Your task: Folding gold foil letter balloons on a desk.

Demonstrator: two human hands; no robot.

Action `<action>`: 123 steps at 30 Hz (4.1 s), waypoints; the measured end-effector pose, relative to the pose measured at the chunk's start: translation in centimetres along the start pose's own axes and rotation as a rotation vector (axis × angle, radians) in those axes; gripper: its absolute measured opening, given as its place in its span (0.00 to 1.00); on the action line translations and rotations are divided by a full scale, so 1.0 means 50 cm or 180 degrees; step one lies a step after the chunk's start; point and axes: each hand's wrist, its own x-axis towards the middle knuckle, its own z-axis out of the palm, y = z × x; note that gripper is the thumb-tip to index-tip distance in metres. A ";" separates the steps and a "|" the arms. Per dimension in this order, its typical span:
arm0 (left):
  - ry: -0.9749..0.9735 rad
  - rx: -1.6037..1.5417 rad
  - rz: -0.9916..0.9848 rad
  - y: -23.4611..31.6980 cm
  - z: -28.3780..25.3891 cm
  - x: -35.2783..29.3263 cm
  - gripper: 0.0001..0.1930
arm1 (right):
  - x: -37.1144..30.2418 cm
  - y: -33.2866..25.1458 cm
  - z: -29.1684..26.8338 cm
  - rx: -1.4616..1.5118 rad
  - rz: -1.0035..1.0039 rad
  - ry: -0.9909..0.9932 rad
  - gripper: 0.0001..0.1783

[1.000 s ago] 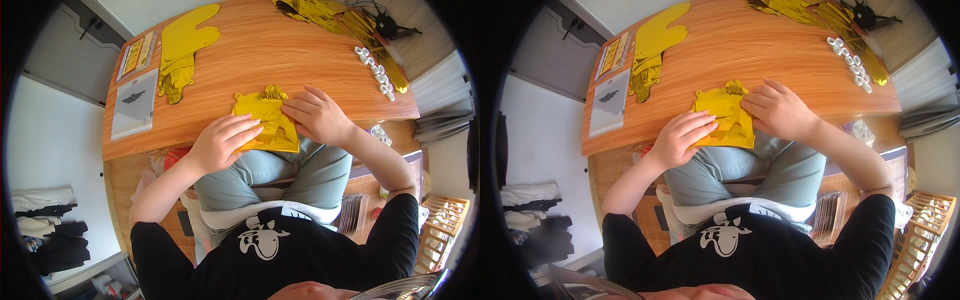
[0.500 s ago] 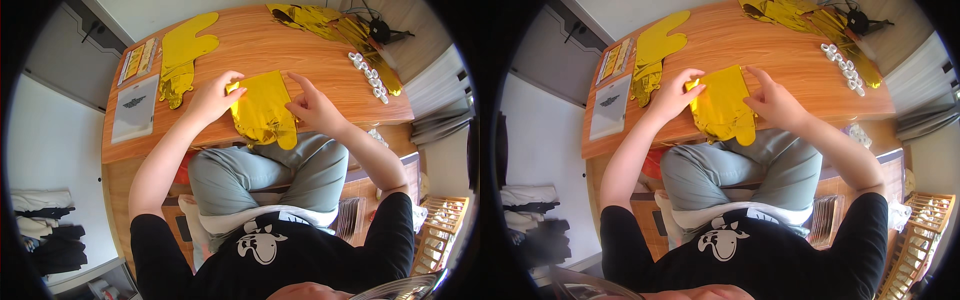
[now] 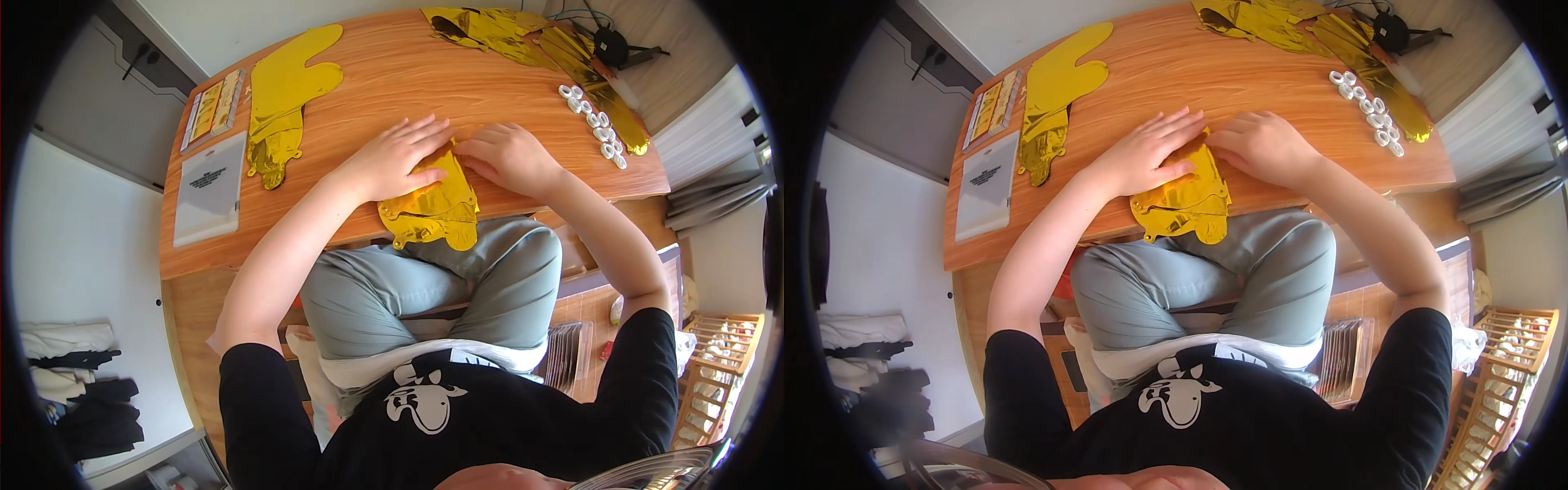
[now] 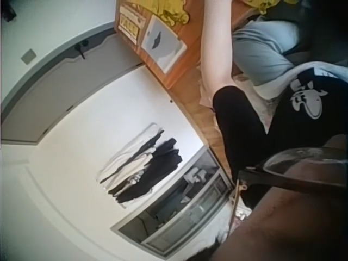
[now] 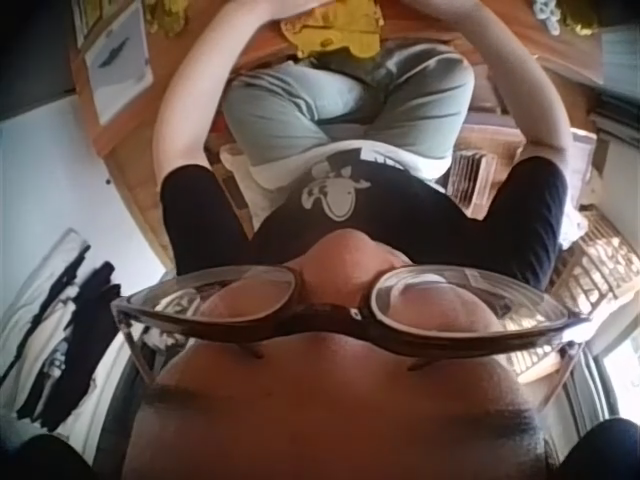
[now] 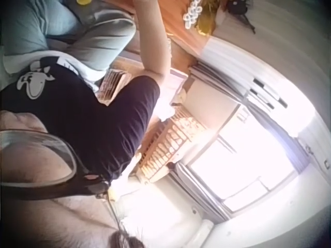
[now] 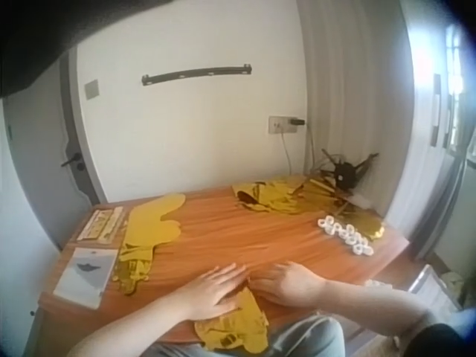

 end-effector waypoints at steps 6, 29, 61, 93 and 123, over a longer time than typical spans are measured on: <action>-0.0216 0.0201 -0.0105 0.000 0.018 -0.005 0.37 | 0.008 0.026 0.007 -0.0555 -0.0680 0.0075 0.15; 0.0132 0.0117 -0.0067 -0.001 0.026 -0.007 0.41 | 0.060 0.030 0.019 0.0056 -0.0806 -0.0108 0.08; 0.0084 0.0149 -0.0147 -0.002 0.034 -0.005 0.44 | 0.019 -0.021 0.029 0.1505 0.0926 0.0049 0.09; 0.0387 -0.3472 -0.0851 -0.054 -0.067 0.016 0.30 | -0.027 -0.041 0.023 0.0393 0.0453 -0.0073 0.11; -0.0213 -0.0139 0.0455 -0.014 0.018 0.013 0.56 | -0.039 -0.059 0.015 0.1123 0.0173 -0.0029 0.15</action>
